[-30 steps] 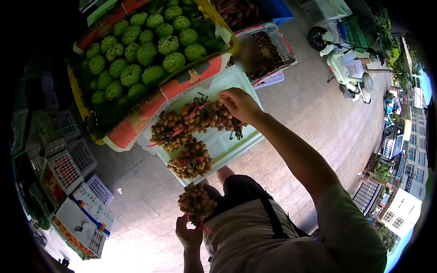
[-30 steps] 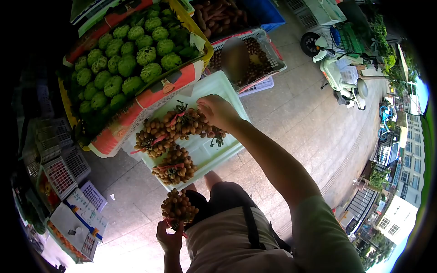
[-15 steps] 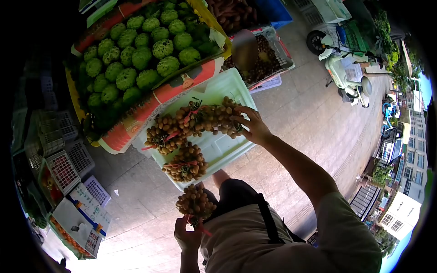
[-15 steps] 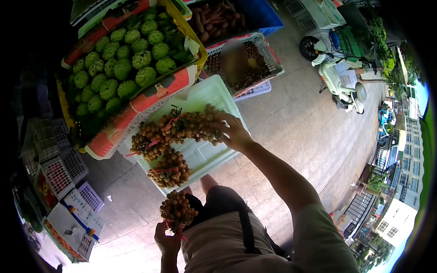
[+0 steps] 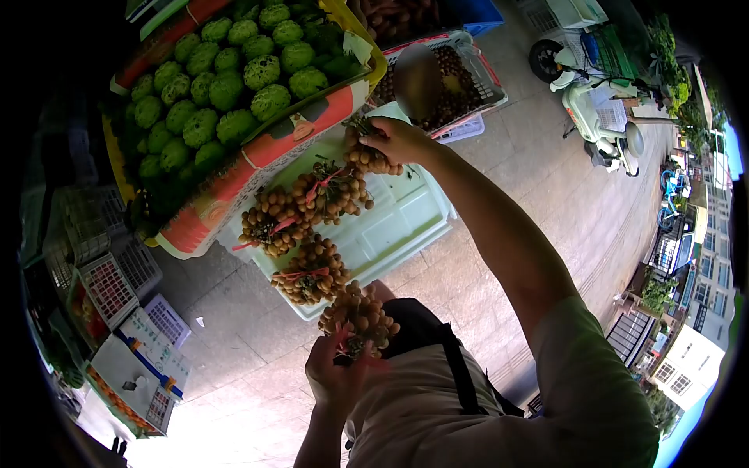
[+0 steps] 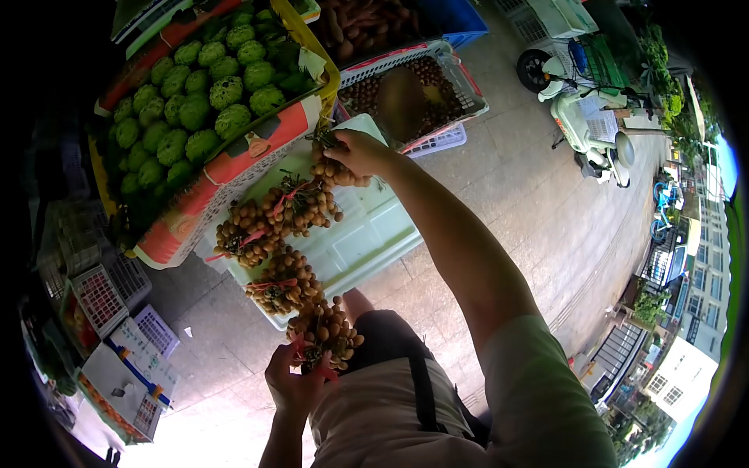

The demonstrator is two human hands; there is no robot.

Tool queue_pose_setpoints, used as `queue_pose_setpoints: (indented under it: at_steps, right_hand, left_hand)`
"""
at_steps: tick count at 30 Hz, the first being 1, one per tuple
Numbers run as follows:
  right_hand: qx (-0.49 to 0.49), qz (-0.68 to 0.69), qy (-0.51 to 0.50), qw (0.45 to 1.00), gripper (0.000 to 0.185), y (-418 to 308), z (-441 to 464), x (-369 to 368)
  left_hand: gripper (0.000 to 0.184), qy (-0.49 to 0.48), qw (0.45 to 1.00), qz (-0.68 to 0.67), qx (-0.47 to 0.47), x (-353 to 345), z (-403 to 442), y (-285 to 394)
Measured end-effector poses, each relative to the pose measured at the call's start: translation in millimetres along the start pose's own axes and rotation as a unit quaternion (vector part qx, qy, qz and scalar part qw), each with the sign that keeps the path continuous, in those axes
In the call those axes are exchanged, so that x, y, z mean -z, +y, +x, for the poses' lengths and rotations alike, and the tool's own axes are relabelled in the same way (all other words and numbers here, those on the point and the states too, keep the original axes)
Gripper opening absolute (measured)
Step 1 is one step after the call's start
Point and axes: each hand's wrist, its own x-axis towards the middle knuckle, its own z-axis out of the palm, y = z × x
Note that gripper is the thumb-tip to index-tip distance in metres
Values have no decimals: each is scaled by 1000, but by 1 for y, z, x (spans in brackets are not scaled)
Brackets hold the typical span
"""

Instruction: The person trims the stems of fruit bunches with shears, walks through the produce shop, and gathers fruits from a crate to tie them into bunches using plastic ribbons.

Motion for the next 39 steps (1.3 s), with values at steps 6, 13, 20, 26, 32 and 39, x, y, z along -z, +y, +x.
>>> queue_pose_setpoints:
  at_steps: [6,13,20,26,32,39]
  right_hand:
    - [80,-44,171,981,46,23,-10,-25]
    - [162,75,139,974,29,-30,-147,-58]
    - [123,186,88,971,31,3,-147,-123]
    - [99,-19,126,987,38,-10,-128,-134]
    - [86,63,75,992,35,-6,-119,-137]
    - [-13,198,151,968,29,-2,-112,-197]
  left_hand:
    - [37,-40,996,-76,-4,-34,78,-3]
    - [41,-191,968,-30,161,-48,155,-7]
    - [42,-230,964,34,133,-50,201,-8]
    - [62,-158,982,-101,37,-38,170,-39]
    - [54,54,995,74,-50,-6,107,-76]
    - [32,44,994,38,96,-9,122,-74]
